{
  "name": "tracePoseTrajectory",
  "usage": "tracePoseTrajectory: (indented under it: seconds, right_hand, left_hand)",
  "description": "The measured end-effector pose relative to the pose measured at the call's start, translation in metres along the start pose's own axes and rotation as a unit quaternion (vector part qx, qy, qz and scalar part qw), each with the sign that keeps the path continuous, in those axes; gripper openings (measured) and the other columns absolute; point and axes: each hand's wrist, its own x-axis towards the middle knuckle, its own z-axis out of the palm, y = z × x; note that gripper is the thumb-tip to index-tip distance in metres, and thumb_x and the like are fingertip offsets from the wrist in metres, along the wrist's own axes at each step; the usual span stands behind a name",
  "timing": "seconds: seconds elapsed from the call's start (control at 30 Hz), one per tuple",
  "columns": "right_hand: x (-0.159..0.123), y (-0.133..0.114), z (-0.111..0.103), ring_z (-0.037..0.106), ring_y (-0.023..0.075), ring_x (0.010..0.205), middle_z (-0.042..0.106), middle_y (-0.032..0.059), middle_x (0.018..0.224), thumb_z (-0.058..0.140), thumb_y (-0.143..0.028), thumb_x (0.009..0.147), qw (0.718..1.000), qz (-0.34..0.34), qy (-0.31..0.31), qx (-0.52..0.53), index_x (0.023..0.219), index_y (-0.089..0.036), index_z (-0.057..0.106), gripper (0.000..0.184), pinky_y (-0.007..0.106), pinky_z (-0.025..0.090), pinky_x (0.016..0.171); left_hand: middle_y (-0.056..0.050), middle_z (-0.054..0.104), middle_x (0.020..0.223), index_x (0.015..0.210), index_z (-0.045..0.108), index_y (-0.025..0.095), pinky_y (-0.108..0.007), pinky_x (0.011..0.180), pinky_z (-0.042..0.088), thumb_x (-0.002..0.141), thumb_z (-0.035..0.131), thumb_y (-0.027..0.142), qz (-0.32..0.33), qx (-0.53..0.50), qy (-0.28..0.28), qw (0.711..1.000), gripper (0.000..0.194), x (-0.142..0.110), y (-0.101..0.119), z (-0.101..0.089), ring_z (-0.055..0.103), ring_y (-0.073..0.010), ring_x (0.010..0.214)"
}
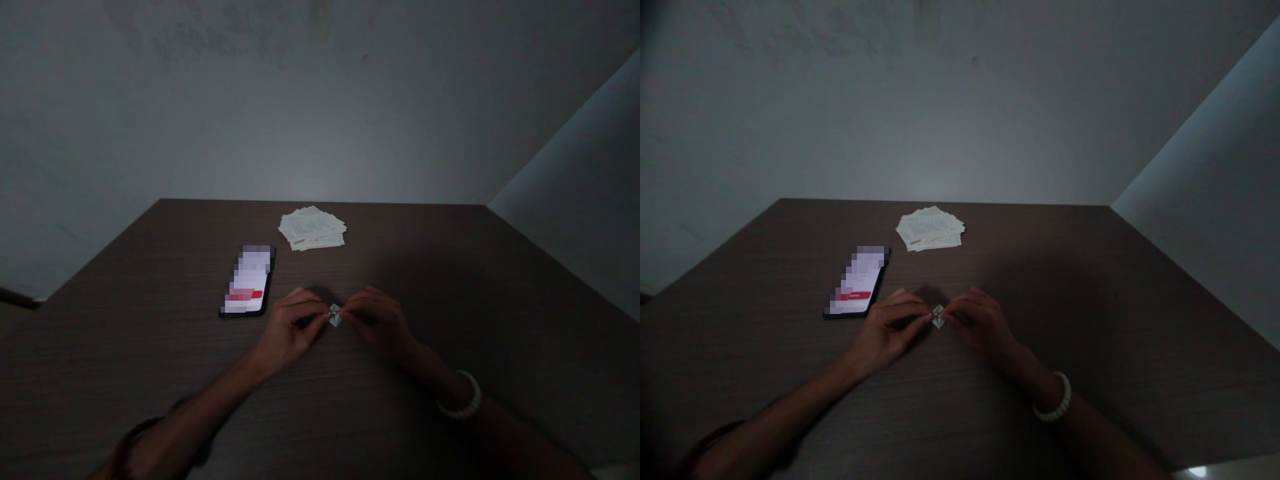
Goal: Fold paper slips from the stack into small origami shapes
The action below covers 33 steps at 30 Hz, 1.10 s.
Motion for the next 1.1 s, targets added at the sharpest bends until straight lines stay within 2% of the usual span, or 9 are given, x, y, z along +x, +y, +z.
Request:
tracePoseTrajectory:
  seconds: [0.17, 0.37, 0.53, 0.73, 0.93, 1.1]
  right_hand:
    - [0.0002, -0.0001, -0.0019, 0.062, 0.0149, 0.072, 0.068, 0.0018, 0.08, 0.061, -0.018, 0.088, 1.0, 0.005, 0.026, -0.009, 0.087, -0.022, 0.062, 0.005, 0.03, 0.048, 0.07]
    - [-0.0022, -0.0014, -0.0017, 0.06, 0.0151, 0.073, 0.068, 0.0017, 0.08, 0.059, -0.015, 0.089, 0.999, -0.025, -0.004, -0.024, 0.088, -0.023, 0.061, 0.008, 0.029, 0.048, 0.069]
    - [-0.0023, -0.0016, -0.0013, 0.059, 0.0152, 0.072, 0.069, 0.0021, 0.082, 0.058, -0.011, 0.088, 0.998, -0.05, -0.016, -0.027, 0.09, -0.022, 0.061, 0.011, 0.029, 0.048, 0.069]
    - [-0.0008, -0.0024, -0.0033, 0.062, 0.0144, 0.074, 0.07, 0.002, 0.083, 0.06, -0.012, 0.087, 0.999, -0.042, 0.01, -0.021, 0.091, -0.022, 0.061, 0.011, 0.029, 0.049, 0.071]
    - [-0.0026, -0.0031, -0.0025, 0.062, 0.0165, 0.078, 0.068, 0.0025, 0.085, 0.062, -0.015, 0.085, 0.999, -0.007, -0.011, -0.039, 0.091, -0.023, 0.06, 0.01, 0.032, 0.049, 0.073]
    - [-0.0025, -0.005, -0.003, 0.062, 0.018, 0.083, 0.068, 0.0035, 0.091, 0.065, -0.018, 0.082, 0.998, -0.004, -0.025, -0.059, 0.093, -0.023, 0.06, 0.013, 0.034, 0.048, 0.077]
  left_hand:
    - [-0.006, 0.066, 0.084, 0.082, 0.068, 0.017, -0.032, 0.072, 0.049, 0.088, 0.059, 0.02, -0.036, 0.0, 0.006, 0.999, 0.011, 0.0009, 0.0036, -0.002, 0.061, -0.0173, 0.08]
    - [-0.006, 0.066, 0.085, 0.081, 0.063, 0.016, -0.031, 0.073, 0.05, 0.087, 0.058, 0.021, -0.053, -0.03, -0.033, 0.998, 0.01, 0.0023, 0.0099, -0.0007, 0.061, -0.0163, 0.079]
    - [-0.005, 0.066, 0.081, 0.076, 0.062, 0.015, -0.03, 0.071, 0.05, 0.086, 0.061, 0.028, -0.074, -0.012, -0.037, 0.997, 0.017, 0.0014, 0.0079, 0.0002, 0.061, -0.0158, 0.075]
    - [-0.003, 0.069, 0.08, 0.091, 0.066, 0.015, -0.027, 0.066, 0.049, 0.09, 0.055, 0.03, -0.123, 0.0, -0.07, 0.99, 0.019, 0.0012, 0.0073, -0.003, 0.063, -0.0152, 0.071]
    - [-0.004, 0.068, 0.079, 0.093, 0.066, 0.015, -0.028, 0.066, 0.05, 0.086, 0.058, 0.028, -0.138, -0.024, -0.062, 0.988, 0.017, 0.0005, 0.005, -0.0003, 0.062, -0.015, 0.07]
    - [-0.003, 0.068, 0.077, 0.095, 0.067, 0.015, -0.027, 0.064, 0.049, 0.083, 0.063, 0.029, -0.151, -0.007, -0.047, 0.987, 0.019, 0.0012, 0.0063, 0.001, 0.061, -0.0148, 0.067]
